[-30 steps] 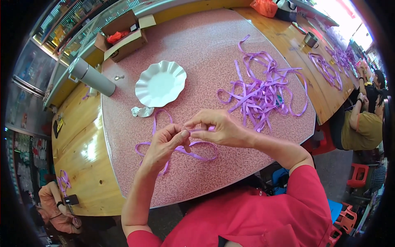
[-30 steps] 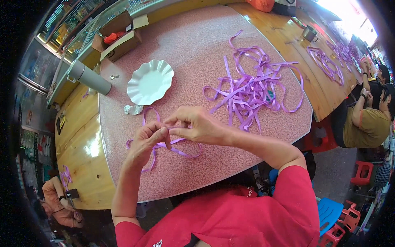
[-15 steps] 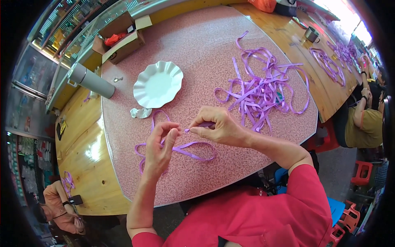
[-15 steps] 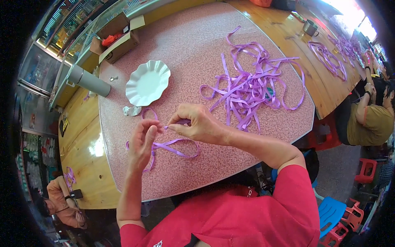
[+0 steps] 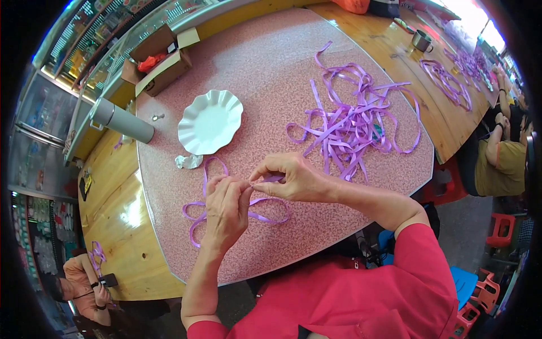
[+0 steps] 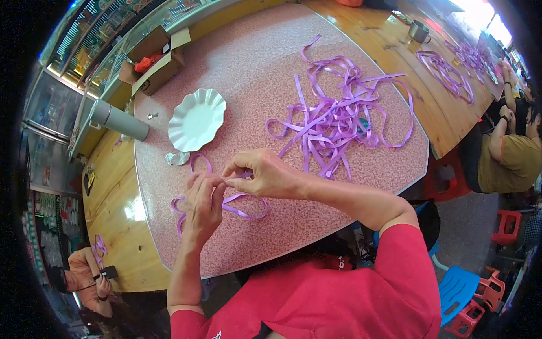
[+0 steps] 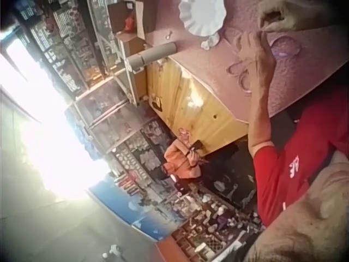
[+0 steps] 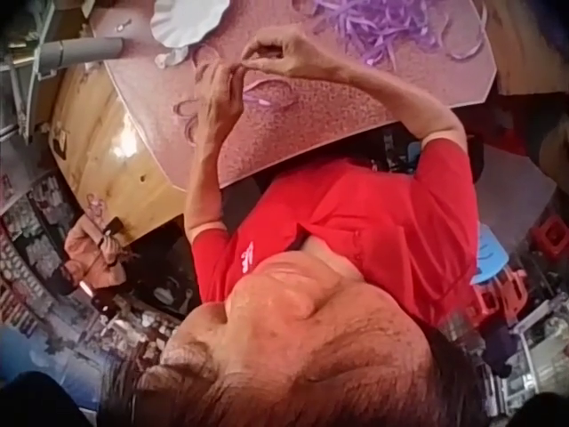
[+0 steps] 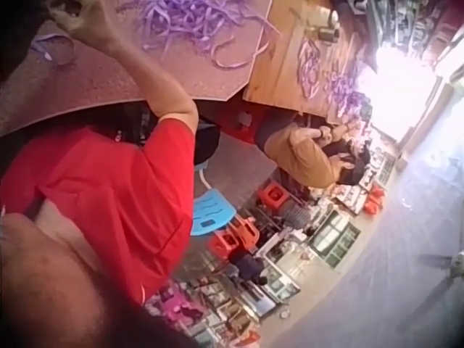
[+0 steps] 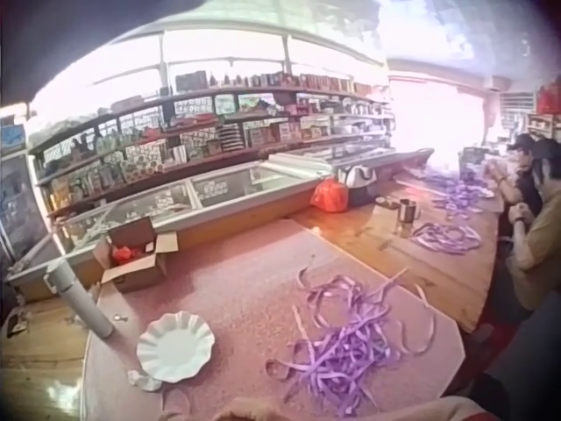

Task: Tying knots or decorative loops in long purple ribbons while sitting at a workstation.

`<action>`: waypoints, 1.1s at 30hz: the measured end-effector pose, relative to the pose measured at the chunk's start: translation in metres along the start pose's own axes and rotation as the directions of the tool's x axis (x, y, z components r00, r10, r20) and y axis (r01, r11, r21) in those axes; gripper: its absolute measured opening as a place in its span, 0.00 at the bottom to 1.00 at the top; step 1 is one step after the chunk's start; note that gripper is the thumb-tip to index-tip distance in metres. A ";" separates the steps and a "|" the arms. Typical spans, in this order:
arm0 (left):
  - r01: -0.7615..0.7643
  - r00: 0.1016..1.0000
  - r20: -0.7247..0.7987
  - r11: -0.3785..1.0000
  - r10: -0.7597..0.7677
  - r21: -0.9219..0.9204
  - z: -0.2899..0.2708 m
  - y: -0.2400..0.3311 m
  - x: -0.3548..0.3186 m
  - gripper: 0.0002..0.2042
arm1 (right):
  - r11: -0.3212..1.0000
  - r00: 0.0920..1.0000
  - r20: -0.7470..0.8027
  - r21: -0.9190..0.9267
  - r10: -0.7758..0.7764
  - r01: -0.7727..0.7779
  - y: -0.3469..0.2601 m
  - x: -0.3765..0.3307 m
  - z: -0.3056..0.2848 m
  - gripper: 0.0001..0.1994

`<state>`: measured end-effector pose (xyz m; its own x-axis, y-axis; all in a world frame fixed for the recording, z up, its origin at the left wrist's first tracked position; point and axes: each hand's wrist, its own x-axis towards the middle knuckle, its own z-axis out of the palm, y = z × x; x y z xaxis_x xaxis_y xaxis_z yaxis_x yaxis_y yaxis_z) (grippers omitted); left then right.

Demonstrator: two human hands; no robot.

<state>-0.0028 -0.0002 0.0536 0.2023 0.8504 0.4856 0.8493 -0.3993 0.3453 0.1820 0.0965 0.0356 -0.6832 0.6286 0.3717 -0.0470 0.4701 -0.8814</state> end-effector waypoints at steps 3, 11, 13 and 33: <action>0.113 0.986 0.134 0.990 -0.102 -0.079 -0.001 -0.002 -0.010 0.03 | 1.000 0.998 0.063 0.011 0.006 -0.006 -0.003 0.001 -0.005 0.07; 0.463 0.850 0.331 0.282 -0.409 -0.840 0.001 0.005 -0.019 0.06 | 0.935 0.961 0.163 0.242 0.224 -0.259 -0.004 0.004 -0.010 0.09; 0.413 0.861 0.303 0.213 -0.409 -0.886 0.004 0.006 -0.021 0.06 | 0.886 0.946 0.189 0.340 0.265 -0.316 -0.002 0.006 -0.012 0.09; 0.045 0.980 -0.198 0.995 -0.028 0.085 0.011 0.020 0.007 0.07 | 0.802 0.918 0.063 0.465 0.392 -0.375 0.004 0.004 0.001 0.14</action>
<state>0.0210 0.0018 0.0553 0.0781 0.7763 0.6255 0.8958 -0.3300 0.2977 0.1787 0.1003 0.0328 -0.6914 0.7221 -0.0232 -0.1200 -0.1465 -0.9819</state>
